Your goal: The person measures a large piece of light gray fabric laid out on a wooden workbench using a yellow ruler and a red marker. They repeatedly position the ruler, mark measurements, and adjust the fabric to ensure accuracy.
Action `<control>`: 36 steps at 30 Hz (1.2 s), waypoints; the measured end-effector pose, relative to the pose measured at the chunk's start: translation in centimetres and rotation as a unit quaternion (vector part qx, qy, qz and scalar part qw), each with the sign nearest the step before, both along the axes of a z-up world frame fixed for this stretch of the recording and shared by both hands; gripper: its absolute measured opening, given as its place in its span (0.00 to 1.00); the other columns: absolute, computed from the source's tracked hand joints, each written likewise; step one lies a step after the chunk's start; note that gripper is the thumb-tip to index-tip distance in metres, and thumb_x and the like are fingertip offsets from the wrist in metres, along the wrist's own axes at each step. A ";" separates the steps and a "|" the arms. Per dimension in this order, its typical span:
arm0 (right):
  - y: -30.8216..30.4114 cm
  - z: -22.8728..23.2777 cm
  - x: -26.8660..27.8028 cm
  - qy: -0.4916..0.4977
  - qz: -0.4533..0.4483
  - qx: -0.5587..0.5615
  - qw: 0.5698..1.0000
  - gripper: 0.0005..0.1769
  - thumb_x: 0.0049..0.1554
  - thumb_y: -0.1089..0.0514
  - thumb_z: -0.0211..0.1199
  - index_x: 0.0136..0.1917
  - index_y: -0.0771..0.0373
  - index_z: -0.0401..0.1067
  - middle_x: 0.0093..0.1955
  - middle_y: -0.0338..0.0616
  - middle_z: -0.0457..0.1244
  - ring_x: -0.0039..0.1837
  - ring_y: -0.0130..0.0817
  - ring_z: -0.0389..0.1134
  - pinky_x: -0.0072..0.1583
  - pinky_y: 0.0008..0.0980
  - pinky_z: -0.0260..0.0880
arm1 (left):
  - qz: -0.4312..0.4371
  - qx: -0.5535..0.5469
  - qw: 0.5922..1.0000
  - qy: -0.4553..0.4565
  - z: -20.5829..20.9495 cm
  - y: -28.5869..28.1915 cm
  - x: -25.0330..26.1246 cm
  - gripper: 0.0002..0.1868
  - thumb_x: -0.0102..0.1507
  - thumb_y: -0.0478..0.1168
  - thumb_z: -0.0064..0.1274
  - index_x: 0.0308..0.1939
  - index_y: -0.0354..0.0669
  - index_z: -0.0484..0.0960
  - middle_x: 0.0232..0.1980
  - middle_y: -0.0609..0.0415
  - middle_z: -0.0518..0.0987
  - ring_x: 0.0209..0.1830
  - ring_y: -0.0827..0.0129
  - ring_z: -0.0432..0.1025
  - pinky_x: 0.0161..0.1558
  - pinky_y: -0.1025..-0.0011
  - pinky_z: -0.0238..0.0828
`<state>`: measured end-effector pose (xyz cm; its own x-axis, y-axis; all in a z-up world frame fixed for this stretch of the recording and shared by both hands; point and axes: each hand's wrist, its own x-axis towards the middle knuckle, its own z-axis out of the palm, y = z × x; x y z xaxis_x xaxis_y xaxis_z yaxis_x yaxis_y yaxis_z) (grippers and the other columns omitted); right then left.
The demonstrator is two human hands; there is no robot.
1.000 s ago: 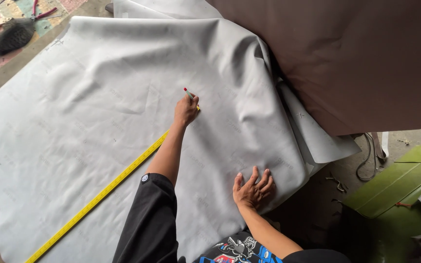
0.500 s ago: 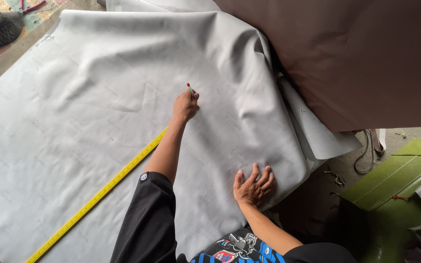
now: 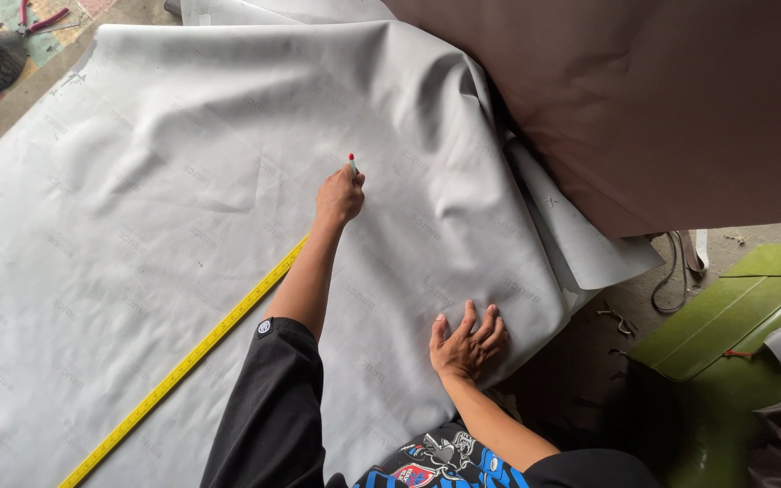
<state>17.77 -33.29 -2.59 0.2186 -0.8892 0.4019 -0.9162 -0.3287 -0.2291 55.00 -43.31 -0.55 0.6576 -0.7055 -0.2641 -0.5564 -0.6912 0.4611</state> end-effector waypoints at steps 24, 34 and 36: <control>0.3 -0.4 -0.1 -0.030 -0.025 0.128 0.991 0.36 0.59 0.32 0.53 0.74 0.50 0.63 0.82 0.57 0.50 0.80 0.61 0.48 0.68 0.67 0.55 | 0.156 -0.127 0.976 0.082 4.9 3.7 -2.0 0.16 0.71 0.52 0.40 0.42 0.50 0.80 0.47 0.56 0.77 0.49 0.61 0.73 0.51 0.61 0.65; 0.4 0.1 -1.2 -0.083 0.028 -0.001 0.996 0.31 0.60 0.38 0.60 0.70 0.57 0.69 0.76 0.64 0.56 0.73 0.67 0.56 0.70 0.68 0.56 | 0.249 -0.084 0.958 -0.112 -5.7 38.9 -8.5 0.20 0.60 0.41 0.47 0.55 0.50 0.85 0.51 0.42 0.84 0.56 0.44 0.73 0.60 0.53 0.67; 0.6 -0.4 -2.4 -0.087 0.057 0.023 0.994 0.36 0.60 0.35 0.60 0.73 0.56 0.66 0.78 0.66 0.53 0.75 0.68 0.53 0.71 0.69 0.55 | 0.304 -0.019 0.945 -0.116 -4.0 45.4 -8.8 0.23 0.62 0.44 0.48 0.60 0.48 0.82 0.53 0.38 0.80 0.55 0.40 0.73 0.59 0.49 0.68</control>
<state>15.39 -32.72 -2.95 0.2491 -0.8816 0.4010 -0.8193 -0.4126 -0.3981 46.20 2.10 -4.55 0.9819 -0.1841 -0.0453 -0.1502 -0.9011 0.4069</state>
